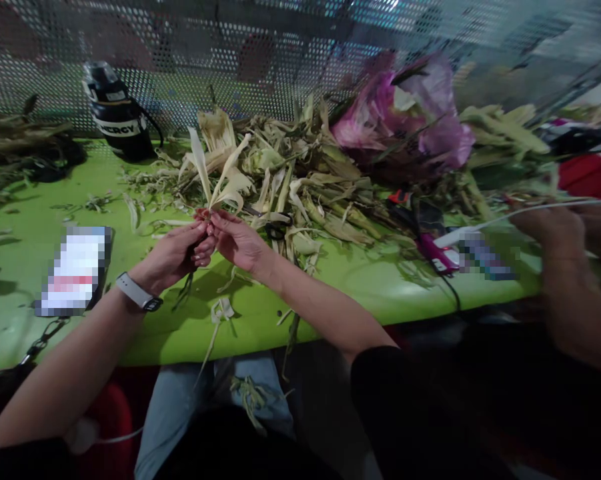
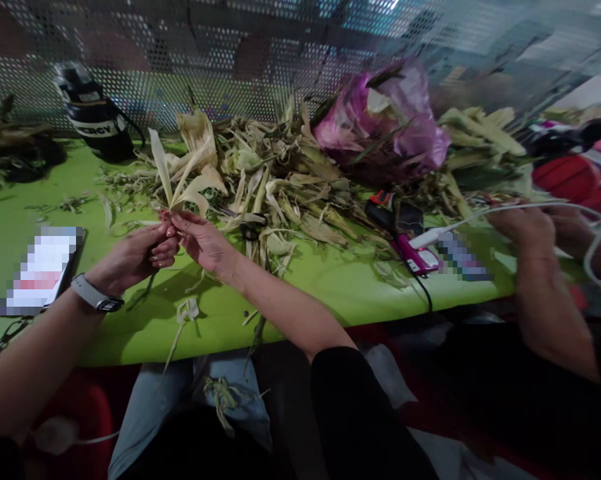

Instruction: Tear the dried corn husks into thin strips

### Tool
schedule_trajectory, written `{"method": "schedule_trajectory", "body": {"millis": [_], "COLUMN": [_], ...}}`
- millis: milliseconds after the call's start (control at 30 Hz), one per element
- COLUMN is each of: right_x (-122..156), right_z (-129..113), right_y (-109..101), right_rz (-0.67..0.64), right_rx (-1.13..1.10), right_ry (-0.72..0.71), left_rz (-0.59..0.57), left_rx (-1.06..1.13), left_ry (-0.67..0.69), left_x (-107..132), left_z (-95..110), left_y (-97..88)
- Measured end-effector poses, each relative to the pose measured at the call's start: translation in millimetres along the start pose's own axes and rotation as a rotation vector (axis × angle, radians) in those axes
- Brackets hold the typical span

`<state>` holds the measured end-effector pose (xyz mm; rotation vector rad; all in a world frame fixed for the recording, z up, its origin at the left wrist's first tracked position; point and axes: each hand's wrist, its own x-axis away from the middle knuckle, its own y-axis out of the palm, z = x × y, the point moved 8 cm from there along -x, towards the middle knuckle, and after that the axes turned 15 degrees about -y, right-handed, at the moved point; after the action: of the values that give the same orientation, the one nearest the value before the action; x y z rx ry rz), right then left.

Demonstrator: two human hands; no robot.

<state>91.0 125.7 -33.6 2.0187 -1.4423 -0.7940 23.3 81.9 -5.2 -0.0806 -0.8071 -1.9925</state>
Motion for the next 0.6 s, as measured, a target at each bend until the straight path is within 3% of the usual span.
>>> {"method": "schedule_trajectory", "body": {"millis": [300, 500, 600], "right_x": [12.1, 18.3, 18.4], "right_z": [-6.0, -9.1, -12.0], "right_y": [17.3, 27.8, 30.5], "right_rz": [-0.012, -0.079, -0.073], "right_rx": [0.018, 0.051, 0.073], "right_ry": [0.05, 0.081, 0.079], "left_rz": [0.075, 0.125, 0.118], "left_rx": [-0.013, -0.194, -0.185], "left_ry": [0.162, 0.395, 0.438], "left_x": [5.6, 16.6, 17.6], "left_z": [2.6, 12.7, 14.6], "left_y": [8.3, 12.3, 11.6]}}
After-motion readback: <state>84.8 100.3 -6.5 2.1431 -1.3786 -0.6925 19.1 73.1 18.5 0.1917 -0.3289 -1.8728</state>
